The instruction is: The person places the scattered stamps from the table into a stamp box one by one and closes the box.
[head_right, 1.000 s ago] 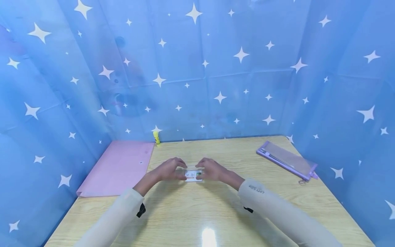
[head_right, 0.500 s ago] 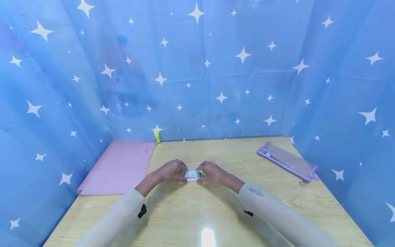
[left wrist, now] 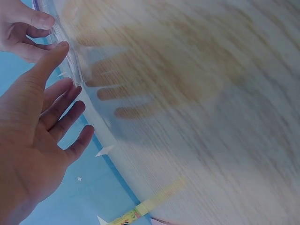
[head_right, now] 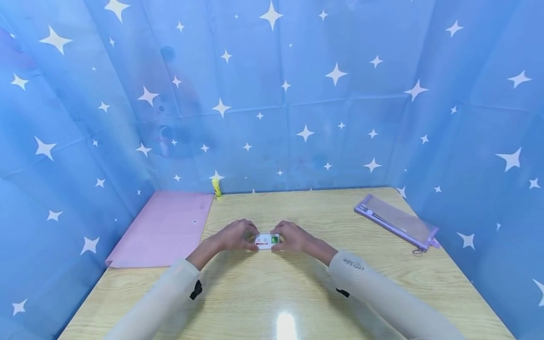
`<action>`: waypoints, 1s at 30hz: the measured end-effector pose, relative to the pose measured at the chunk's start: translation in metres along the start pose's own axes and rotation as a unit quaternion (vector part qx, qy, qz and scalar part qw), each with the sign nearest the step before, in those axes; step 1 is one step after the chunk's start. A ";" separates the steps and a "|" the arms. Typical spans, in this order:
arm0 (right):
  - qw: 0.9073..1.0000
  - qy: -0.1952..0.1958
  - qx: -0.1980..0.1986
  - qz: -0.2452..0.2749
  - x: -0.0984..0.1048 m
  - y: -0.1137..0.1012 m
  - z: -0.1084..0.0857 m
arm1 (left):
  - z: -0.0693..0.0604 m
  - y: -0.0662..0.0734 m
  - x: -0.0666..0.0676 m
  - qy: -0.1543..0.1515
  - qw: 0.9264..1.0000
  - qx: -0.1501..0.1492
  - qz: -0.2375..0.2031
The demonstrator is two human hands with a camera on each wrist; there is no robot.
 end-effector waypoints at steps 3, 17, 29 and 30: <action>1.000 -0.004 -0.009 0.006 0.001 0.001 0.000 | 0.001 -0.002 -0.001 -0.005 1.000 0.008 -0.009; 1.000 0.001 -0.013 0.011 -0.001 0.002 0.000 | -0.001 -0.001 -0.002 -0.004 0.999 0.033 -0.040; 0.999 0.018 -0.043 0.008 -0.001 -0.006 -0.001 | 0.002 0.000 -0.005 0.009 0.995 0.068 -0.067; 0.999 0.019 -0.043 0.007 -0.001 -0.006 -0.001 | 0.003 0.000 -0.004 0.010 0.995 0.067 -0.068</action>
Point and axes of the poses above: each hand's wrist, its own z-axis towards the middle knuckle, its own x-axis out of the back of the hand, y = z × x, the point moved 2 cm from there along z, towards the middle knuckle, and after that the axes turned 7 degrees about -y, right-handed, at the moved point
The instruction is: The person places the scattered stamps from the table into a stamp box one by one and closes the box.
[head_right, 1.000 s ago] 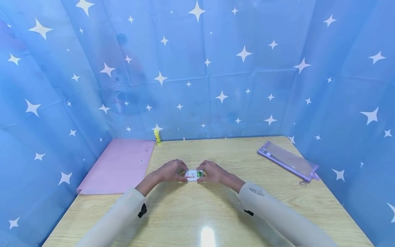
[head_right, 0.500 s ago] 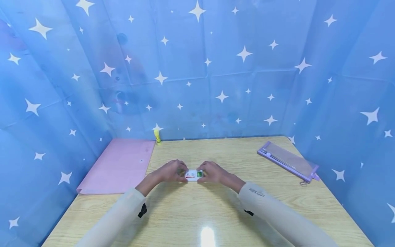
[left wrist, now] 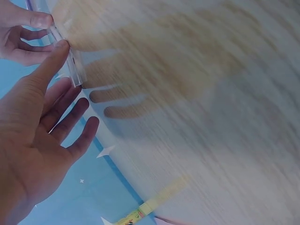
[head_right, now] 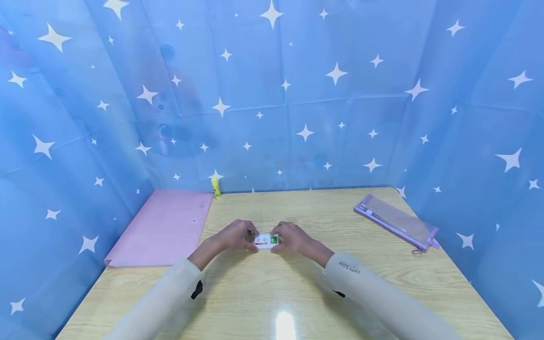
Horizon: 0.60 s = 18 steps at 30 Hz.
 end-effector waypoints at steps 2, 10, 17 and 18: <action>1.000 -0.002 -0.002 -0.002 0.001 -0.001 0.002 | -0.001 0.000 0.001 0.001 1.000 0.001 -0.006; 1.000 -0.005 -0.019 -0.006 -0.002 0.002 0.003 | -0.001 0.001 -0.002 0.001 1.000 0.015 -0.014; 1.000 -0.011 -0.015 -0.008 -0.001 0.002 0.004 | -0.002 -0.001 -0.003 0.002 1.000 0.020 -0.017; 1.000 -0.011 -0.013 -0.008 0.000 0.003 0.004 | -0.003 -0.001 -0.003 0.002 1.000 0.020 -0.015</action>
Point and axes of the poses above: each hand's wrist, its own z-axis towards the middle knuckle, its own x-axis out of the back of the hand, y = z × x, the point moved 2 cm from there along z, towards the middle knuckle, and after that the axes turned 7 degrees about -y, right-handed, at the moved point
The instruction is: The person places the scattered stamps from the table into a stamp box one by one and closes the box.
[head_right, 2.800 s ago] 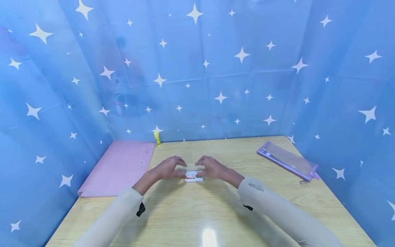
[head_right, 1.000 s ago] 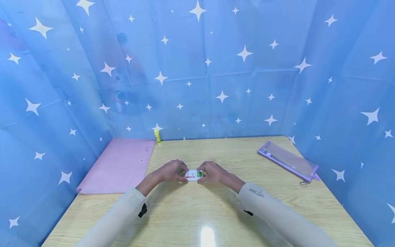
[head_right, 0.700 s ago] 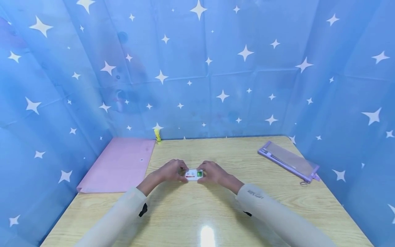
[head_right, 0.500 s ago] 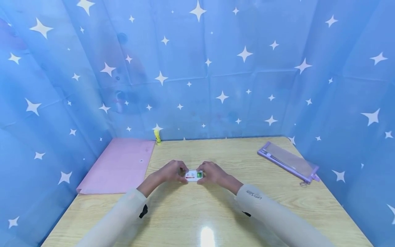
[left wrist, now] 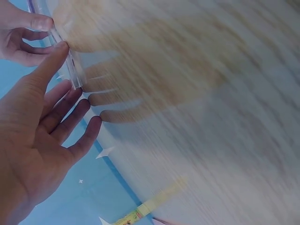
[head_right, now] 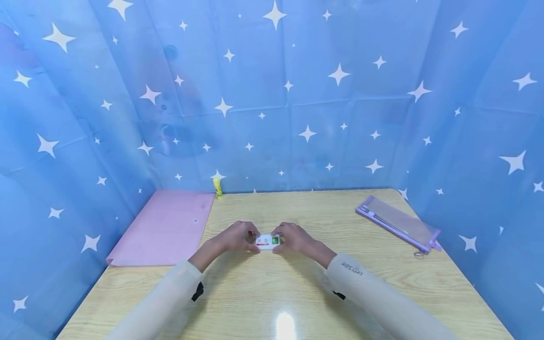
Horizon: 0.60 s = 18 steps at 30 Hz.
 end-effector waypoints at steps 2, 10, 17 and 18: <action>1.000 0.000 0.003 0.001 0.001 0.001 0.000 | 0.000 0.000 0.001 0.000 1.000 -0.001 0.000; 1.000 -0.004 0.005 0.005 0.000 0.004 0.000 | 0.000 0.001 0.003 -0.020 1.000 0.006 -0.007; 0.999 -0.009 0.022 0.028 0.001 0.005 -0.003 | -0.003 0.005 0.006 -0.019 1.000 -0.001 0.004; 0.999 -0.011 0.025 0.034 0.001 0.005 -0.003 | -0.003 0.006 0.008 -0.016 1.000 0.001 0.005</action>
Point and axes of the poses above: each hand's wrist, its own z-axis towards the middle knuckle, its own x-axis out of the back of the hand, y = z × x, the point moved 2 cm from there along z, towards the middle knuckle, and after that the axes turned 7 degrees about -y, right-handed, at the moved point
